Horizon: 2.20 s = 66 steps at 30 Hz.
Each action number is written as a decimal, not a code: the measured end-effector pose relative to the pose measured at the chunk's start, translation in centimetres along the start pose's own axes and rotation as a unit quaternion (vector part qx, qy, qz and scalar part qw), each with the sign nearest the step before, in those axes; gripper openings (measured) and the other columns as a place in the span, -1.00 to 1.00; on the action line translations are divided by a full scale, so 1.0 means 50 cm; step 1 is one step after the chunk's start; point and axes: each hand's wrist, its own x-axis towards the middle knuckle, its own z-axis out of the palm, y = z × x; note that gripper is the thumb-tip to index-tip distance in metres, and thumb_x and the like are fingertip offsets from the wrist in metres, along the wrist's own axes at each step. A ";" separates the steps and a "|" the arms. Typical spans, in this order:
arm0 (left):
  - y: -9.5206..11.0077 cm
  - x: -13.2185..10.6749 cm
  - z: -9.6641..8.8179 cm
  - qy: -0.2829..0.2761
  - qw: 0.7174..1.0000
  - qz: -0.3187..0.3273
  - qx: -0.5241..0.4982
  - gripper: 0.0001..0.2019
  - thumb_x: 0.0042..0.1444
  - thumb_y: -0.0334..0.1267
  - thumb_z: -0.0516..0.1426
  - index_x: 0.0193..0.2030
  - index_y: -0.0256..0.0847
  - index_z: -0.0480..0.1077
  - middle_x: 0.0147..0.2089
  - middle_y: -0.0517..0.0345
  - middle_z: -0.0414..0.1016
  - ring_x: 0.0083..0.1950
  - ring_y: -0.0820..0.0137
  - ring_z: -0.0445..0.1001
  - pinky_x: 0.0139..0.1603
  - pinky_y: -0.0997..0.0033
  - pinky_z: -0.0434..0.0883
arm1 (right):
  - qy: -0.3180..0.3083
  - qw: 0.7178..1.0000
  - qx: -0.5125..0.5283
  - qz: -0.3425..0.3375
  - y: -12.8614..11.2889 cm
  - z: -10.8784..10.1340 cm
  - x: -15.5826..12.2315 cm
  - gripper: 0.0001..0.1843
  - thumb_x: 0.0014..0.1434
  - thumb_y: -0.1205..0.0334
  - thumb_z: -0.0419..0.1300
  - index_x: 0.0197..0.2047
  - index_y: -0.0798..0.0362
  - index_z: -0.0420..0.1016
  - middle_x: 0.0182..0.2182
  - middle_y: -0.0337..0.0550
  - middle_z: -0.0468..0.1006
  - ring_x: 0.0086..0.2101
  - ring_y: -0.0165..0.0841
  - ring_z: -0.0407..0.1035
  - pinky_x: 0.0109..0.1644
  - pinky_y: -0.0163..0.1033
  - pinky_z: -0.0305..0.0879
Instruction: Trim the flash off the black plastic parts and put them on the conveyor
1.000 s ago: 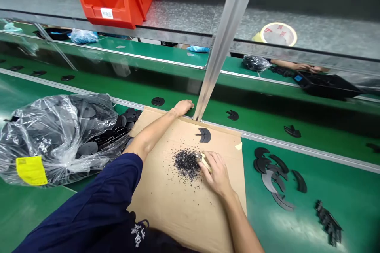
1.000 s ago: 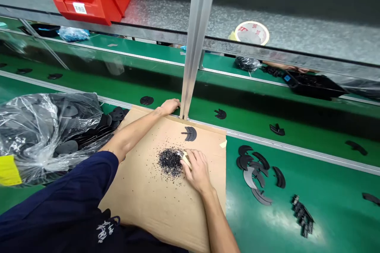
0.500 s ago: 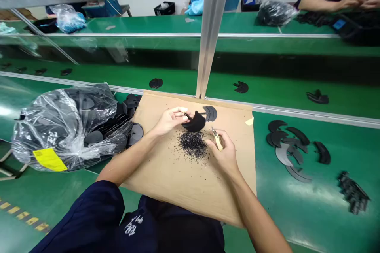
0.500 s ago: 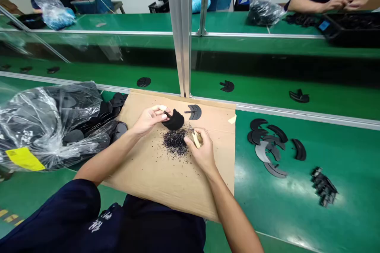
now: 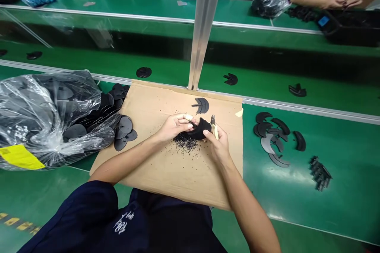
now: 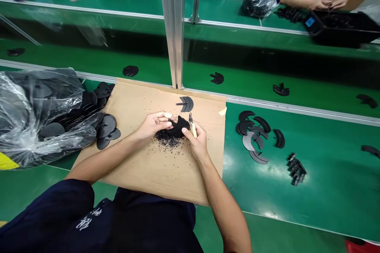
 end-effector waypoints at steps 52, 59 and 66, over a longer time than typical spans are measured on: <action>0.234 -0.139 -0.317 -0.083 0.589 -0.071 0.801 -0.65 0.20 -0.41 0.12 0.13 -0.24 0.45 0.28 -0.14 0.46 0.31 0.11 0.44 0.34 0.14 0.38 | 0.031 0.995 -0.090 -0.005 0.034 -0.003 0.030 -0.51 -0.09 -0.15 0.51 -0.18 -0.03 0.61 -0.24 -0.15 0.62 -0.21 -0.22 0.50 -0.02 -0.06 0.50; 0.320 0.018 -0.465 -0.003 0.562 -0.279 0.779 -0.06 -0.08 -0.05 0.37 0.44 -0.30 0.18 0.49 -0.29 0.22 0.50 -0.05 0.24 0.42 0.13 0.31 | 0.022 0.996 -0.087 -0.016 0.023 0.001 0.030 -0.48 -0.13 -0.17 0.52 -0.20 -0.02 0.62 -0.23 -0.14 0.64 -0.21 -0.21 0.52 -0.03 -0.06 0.51; 0.327 0.044 -0.475 -0.023 0.589 -0.275 0.759 -0.21 -0.07 -0.10 0.31 0.35 -0.22 0.32 0.34 -0.13 0.46 0.32 0.10 0.46 0.27 0.26 0.43 | 0.034 0.996 -0.081 -0.026 0.022 -0.005 0.040 -0.48 -0.16 -0.19 0.53 -0.26 0.00 0.61 -0.32 -0.17 0.61 -0.31 -0.28 0.47 -0.14 -0.12 0.51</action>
